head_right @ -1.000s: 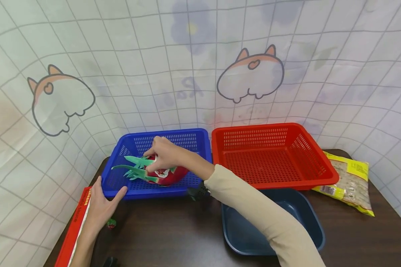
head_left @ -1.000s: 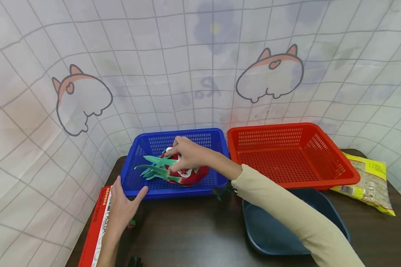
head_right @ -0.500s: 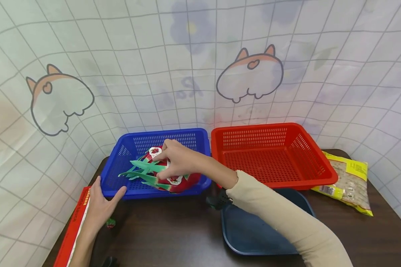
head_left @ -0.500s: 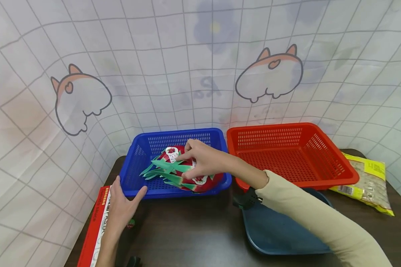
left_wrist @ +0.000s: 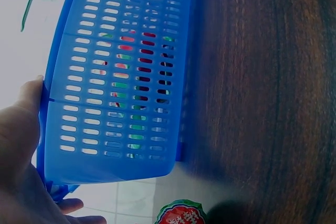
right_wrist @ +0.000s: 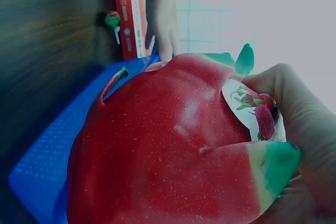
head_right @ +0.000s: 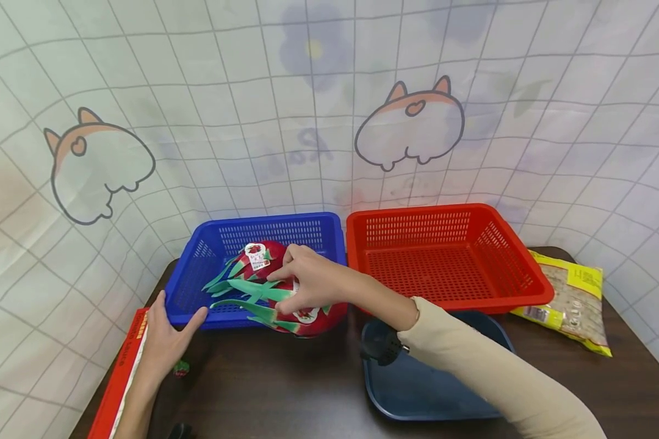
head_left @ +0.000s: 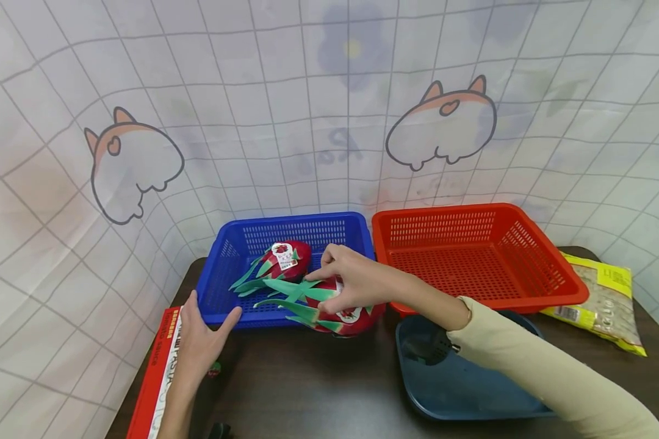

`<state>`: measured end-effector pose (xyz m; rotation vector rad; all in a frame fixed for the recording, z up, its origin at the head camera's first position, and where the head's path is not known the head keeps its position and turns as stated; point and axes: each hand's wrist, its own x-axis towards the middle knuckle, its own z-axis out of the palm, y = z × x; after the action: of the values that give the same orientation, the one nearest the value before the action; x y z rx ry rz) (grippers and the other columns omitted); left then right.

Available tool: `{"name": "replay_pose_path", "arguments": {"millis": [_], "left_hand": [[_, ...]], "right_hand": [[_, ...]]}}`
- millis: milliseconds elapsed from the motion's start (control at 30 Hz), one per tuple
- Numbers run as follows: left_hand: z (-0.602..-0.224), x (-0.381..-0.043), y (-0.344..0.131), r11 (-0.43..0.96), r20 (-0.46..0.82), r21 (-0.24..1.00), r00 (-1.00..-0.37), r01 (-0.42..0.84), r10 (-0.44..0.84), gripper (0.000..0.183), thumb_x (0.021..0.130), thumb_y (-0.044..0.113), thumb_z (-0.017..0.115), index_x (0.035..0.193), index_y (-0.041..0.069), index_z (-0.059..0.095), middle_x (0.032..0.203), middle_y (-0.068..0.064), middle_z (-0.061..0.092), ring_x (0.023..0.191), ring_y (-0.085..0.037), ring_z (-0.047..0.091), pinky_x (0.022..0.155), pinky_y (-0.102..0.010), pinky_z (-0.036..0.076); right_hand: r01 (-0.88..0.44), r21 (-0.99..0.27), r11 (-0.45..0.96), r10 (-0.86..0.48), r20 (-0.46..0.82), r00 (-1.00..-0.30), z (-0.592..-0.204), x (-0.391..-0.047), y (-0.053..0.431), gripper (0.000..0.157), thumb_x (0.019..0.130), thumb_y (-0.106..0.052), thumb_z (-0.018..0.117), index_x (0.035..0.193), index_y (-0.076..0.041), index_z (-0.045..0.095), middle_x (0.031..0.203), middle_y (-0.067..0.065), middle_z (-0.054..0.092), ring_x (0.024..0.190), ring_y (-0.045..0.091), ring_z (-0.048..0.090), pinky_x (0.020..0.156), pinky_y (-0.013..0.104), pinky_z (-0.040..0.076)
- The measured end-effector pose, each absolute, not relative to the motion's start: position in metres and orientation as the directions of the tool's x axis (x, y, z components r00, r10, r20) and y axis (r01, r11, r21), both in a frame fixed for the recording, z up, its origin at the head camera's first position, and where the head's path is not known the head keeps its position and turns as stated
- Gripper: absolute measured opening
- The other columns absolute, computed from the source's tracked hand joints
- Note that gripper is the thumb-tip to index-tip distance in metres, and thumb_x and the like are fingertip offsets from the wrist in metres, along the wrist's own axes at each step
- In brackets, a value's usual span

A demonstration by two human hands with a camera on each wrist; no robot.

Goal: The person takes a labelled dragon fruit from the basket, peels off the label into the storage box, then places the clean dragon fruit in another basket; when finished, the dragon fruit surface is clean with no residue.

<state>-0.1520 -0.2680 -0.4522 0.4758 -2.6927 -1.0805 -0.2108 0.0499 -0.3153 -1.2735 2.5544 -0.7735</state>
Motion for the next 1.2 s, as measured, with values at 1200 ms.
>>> {"name": "replay_pose_path", "arguments": {"millis": [1200], "left_hand": [[-0.454,-0.152,-0.268,0.688,0.086,0.695,-0.926,-0.209,-0.368,0.113,0.081,0.064,0.063,0.157,0.014,-0.003,0.162,-0.019,0.011,0.142,-0.045,0.023,0.109,-0.071,0.024]], "right_hand": [[-0.68,-0.622,0.387,-0.797,0.145,-0.586,-0.355,-0.178,0.082,0.047,0.079,-0.027,0.076,0.123,-0.012,0.068,0.104,0.003,0.046,0.099,0.013,0.044,0.068,0.014,0.052]]}}
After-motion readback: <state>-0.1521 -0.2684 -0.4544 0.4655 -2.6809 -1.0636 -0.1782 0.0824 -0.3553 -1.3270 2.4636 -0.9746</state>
